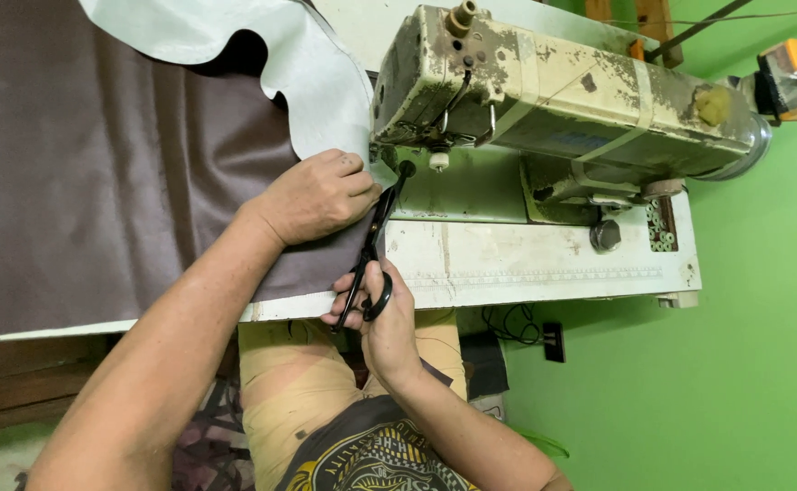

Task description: The person is preparing and sewing fabric pieces using an industrial sewing machine and scissors.

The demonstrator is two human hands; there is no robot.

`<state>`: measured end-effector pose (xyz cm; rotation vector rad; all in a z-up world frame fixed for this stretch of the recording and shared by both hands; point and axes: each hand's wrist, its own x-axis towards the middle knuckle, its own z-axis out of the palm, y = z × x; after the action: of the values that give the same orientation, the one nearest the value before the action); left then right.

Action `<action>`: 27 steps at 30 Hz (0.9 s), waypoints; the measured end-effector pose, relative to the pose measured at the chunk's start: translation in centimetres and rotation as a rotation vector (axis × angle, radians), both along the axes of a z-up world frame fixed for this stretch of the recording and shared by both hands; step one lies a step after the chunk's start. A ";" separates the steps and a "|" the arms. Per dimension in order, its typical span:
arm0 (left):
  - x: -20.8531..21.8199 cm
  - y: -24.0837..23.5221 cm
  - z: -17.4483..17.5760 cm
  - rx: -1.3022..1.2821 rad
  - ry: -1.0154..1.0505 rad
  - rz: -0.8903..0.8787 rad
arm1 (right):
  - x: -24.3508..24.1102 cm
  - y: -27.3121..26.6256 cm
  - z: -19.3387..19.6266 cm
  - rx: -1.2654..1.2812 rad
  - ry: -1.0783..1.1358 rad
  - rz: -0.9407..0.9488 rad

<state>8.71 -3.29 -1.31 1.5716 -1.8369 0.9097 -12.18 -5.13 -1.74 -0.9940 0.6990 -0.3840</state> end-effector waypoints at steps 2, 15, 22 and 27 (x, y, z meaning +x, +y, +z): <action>0.0 0.2 0.1 0.000 -0.004 0.004 | -0.1 0.1 0.9 -0.011 0.021 -0.003; -0.1 0.4 0.1 0.015 -0.001 -0.001 | 0.7 1.0 2.6 -0.016 0.062 -0.024; -0.2 0.3 -0.2 0.022 -0.001 0.008 | 0.9 1.6 3.6 -0.034 0.039 -0.027; -0.1 0.2 -0.2 0.022 0.035 0.024 | 0.2 1.0 3.4 -0.056 0.038 -0.017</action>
<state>8.58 -3.14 -1.54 1.6157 -1.8132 0.8706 -12.02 -4.15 1.62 -1.0509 0.7352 -0.4025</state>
